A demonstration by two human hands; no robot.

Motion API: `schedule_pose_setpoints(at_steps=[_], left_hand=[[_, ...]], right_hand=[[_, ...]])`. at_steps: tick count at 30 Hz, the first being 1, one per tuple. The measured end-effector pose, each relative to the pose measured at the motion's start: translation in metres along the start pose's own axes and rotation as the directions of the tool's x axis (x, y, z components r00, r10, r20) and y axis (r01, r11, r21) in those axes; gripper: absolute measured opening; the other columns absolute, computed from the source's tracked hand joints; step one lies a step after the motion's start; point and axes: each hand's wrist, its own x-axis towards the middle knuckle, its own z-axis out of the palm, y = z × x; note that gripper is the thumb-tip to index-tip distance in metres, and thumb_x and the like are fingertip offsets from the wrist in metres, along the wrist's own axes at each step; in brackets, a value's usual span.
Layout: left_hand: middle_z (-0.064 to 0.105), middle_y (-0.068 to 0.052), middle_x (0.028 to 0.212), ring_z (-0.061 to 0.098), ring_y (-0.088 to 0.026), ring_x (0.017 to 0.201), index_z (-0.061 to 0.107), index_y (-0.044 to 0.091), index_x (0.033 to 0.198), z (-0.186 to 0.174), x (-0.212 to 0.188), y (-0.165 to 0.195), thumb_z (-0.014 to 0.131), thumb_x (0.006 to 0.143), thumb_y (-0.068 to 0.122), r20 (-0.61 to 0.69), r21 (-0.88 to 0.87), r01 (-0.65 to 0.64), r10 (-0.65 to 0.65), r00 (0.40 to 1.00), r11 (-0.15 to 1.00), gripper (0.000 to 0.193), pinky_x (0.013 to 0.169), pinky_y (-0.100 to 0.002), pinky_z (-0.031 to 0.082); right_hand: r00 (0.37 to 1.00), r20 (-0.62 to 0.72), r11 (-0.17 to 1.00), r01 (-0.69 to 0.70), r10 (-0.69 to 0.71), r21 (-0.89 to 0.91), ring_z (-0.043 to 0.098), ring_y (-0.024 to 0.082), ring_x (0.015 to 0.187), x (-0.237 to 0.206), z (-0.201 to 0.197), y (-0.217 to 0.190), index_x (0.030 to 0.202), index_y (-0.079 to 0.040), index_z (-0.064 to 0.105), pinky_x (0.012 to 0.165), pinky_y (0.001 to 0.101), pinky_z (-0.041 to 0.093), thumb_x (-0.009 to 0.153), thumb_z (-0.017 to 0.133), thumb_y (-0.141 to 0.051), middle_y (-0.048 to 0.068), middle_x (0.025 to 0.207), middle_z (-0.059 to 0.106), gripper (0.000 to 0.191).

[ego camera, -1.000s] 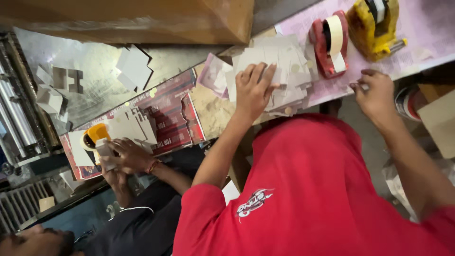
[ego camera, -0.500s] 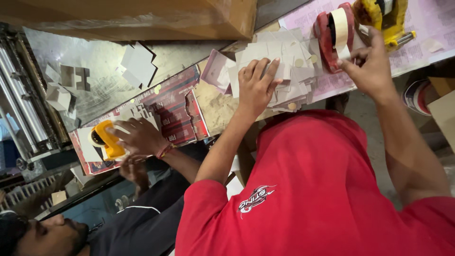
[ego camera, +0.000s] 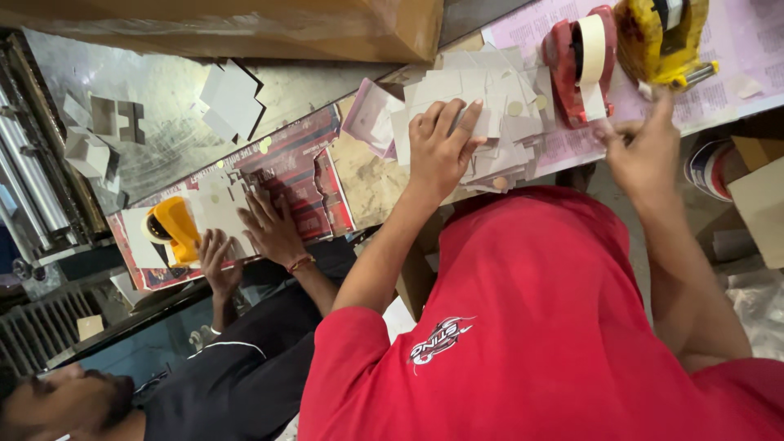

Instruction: The person assembles small white paper boxes by folding flaps and securing them with adhesive tape. They handle multiple flat pieces, fold them into box shapes, and use a tape dispenser to seal the edges. The process is repeated for several units on a cluttered work table.

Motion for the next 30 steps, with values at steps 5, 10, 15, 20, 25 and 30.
schedule_pose_setpoints(at_steps=[5, 10, 15, 20, 25, 30], left_hand=[[0.058, -0.007, 0.133, 0.051, -0.028, 0.125, 0.062, 0.015, 0.139, -0.002, 0.003, 0.002, 0.067, 0.098, 0.041, 0.008, -0.004, -0.011, 0.011, 1.000, 1.000, 0.049, 0.103, -0.048, 0.038], [0.058, -0.007, 0.133, 0.051, -0.028, 0.125, 0.062, 0.015, 0.141, -0.003, 0.003, 0.005, 0.068, 0.098, 0.039, 0.009, 0.000, 0.008, -0.008, 1.000, 1.000, 0.049, 0.104, -0.048, 0.039], [0.057, -0.006, 0.133, 0.051, -0.028, 0.125, 0.060, 0.014, 0.142, -0.003, 0.002, 0.004, 0.069, 0.098, 0.038, 0.012, -0.014, -0.010, 0.011, 1.000, 1.000, 0.051, 0.104, -0.048, 0.038], [0.057, -0.006, 0.134, 0.050, -0.028, 0.126, 0.059, 0.014, 0.144, -0.002, 0.001, 0.003, 0.070, 0.097, 0.037, 0.031, 0.001, -0.021, 0.021, 0.999, 1.000, 0.053, 0.104, -0.048, 0.038], [0.057, -0.006, 0.133, 0.050, -0.027, 0.126, 0.059, 0.014, 0.144, -0.001, -0.001, 0.002, 0.070, 0.097, 0.037, 0.011, -0.001, -0.018, 0.018, 1.000, 1.000, 0.053, 0.103, -0.047, 0.038], [0.057, -0.005, 0.132, 0.050, -0.026, 0.125, 0.061, 0.015, 0.142, 0.001, 0.000, 0.002, 0.069, 0.097, 0.040, -0.028, 0.019, -0.017, 0.017, 0.999, 1.000, 0.052, 0.102, -0.046, 0.038]], right_hand=[[0.996, -0.026, 0.957, 0.073, -0.084, -0.280, 0.071, 0.041, 0.090, -0.006, -0.026, -0.010, 0.151, 0.002, 0.043, 0.084, 0.0469, 0.054, 0.098, 0.076, 0.000, 0.023, 0.091, 0.073, 0.062], [0.994, -0.050, 0.973, 0.105, -0.097, 0.206, 0.077, 0.024, 0.095, -0.036, -0.029, -0.036, 0.159, -0.011, 0.036, 0.084, 0.0358, 0.059, 0.109, 0.069, 0.005, 0.020, 0.104, 0.075, 0.062], [0.935, 0.001, 0.787, 0.299, -0.356, 0.540, 0.066, 0.016, 0.085, -0.024, -0.010, -0.066, 0.164, -0.026, -0.003, 0.074, 0.0259, 0.059, 0.101, 0.065, 0.013, 0.023, 0.153, 0.042, 0.101], [0.881, 0.100, 0.664, 0.269, -0.462, 0.697, 0.058, 0.011, 0.080, 0.007, 0.018, -0.090, 0.168, -0.032, -0.007, 0.069, 0.0229, 0.050, 0.104, 0.062, 0.015, 0.017, 0.146, 0.038, 0.105], [0.791, 0.156, 0.602, 0.303, -0.591, 0.739, 0.051, 0.010, 0.081, 0.039, 0.035, -0.106, 0.169, -0.029, -0.009, 0.076, 0.0238, 0.046, 0.101, 0.059, 0.015, 0.014, 0.144, 0.036, 0.106], [0.792, 0.205, 0.654, 0.295, -0.575, 0.697, 0.053, 0.010, 0.082, 0.048, 0.036, -0.115, 0.166, -0.025, -0.007, 0.066, 0.0222, 0.044, 0.098, 0.063, 0.015, 0.013, 0.142, 0.038, 0.106]])
